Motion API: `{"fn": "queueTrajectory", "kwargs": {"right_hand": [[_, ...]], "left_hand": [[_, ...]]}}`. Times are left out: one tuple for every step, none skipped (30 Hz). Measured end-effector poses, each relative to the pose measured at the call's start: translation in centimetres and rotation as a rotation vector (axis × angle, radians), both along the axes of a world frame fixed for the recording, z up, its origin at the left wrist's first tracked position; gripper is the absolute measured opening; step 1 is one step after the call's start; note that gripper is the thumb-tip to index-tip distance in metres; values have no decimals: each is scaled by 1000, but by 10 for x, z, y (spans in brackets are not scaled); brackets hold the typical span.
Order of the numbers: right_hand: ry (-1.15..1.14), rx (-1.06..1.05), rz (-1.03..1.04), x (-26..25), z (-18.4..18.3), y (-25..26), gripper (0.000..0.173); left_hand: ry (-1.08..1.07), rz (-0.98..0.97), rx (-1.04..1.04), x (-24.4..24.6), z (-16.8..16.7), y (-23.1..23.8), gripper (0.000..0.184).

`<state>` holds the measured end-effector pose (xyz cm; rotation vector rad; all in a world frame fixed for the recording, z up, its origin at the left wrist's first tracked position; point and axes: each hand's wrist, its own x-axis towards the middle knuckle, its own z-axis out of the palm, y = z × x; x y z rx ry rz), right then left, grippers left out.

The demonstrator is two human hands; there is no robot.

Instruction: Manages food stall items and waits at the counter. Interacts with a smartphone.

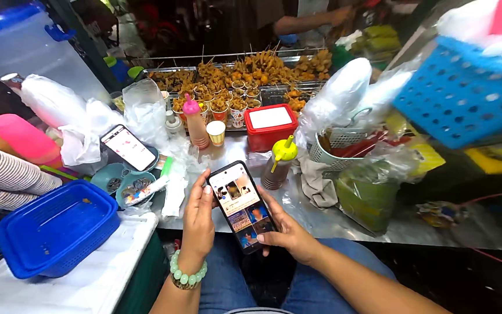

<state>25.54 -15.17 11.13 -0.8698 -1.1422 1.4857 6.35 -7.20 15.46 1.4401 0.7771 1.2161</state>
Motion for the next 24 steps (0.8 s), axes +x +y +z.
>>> {"fn": "queueTrajectory", "kwargs": {"right_hand": [[-15,10,-23,-1,0,1,106],[-25,13,-40,-1,1,1,106],[-28,14,-44,-1,1,2,104],[-28,14,-35,0,1,2,100],[-21,2,-20,1,2,1,93],[-1,-21,0,1,2,1,85],[25,-41,30,2,2,1,81],[50,-55,64,3,2,1,82],[68,-59,94,4,2,1,85],[74,-61,120,5,2,2,89],[73,-60,140,6,2,2,93],[72,-58,156,6,2,2,95],[72,-56,168,7,2,2,97],[73,-55,173,7,2,2,98],[77,-48,180,8,2,3,100],[79,-41,182,8,2,4,101],[79,-42,179,8,1,4,102],[73,-47,174,7,1,4,102],[62,-55,163,7,2,3,101],[44,-66,150,6,3,2,100],[19,-72,139,5,3,1,98],[-3,-76,134,5,4,1,97],[-19,-76,137,6,5,1,97],[-27,-79,141,7,6,1,98]], "left_hand": [[-2,1,-6,1,0,1,46],[-3,0,-7,1,0,1,46],[-4,-5,-3,1,1,1,45],[-3,-6,4,0,1,2,45],[4,-1,7,0,1,2,44],[13,9,7,0,1,2,44],[26,19,5,-1,1,2,44],[42,27,1,-1,1,2,44],[51,36,-5,-2,1,3,45],[61,41,-7,-3,1,3,45],[70,43,-10,-4,2,3,45],[74,43,-15,-4,2,3,45],[71,45,-22,-4,3,3,45],[67,47,-26,-4,4,2,45],[63,47,-25,-3,5,3,45],[59,45,-22,-2,5,3,45],[56,43,-19,-2,6,3,45],[56,41,-17,-2,7,3,45],[57,40,-16,-2,7,3,45],[58,37,-14,-2,6,2,45],[52,37,-13,-2,4,2,45],[37,33,-11,-2,2,3,45],[20,24,-10,-2,0,4,45],[8,19,-9,-2,-1,5,46]]}}
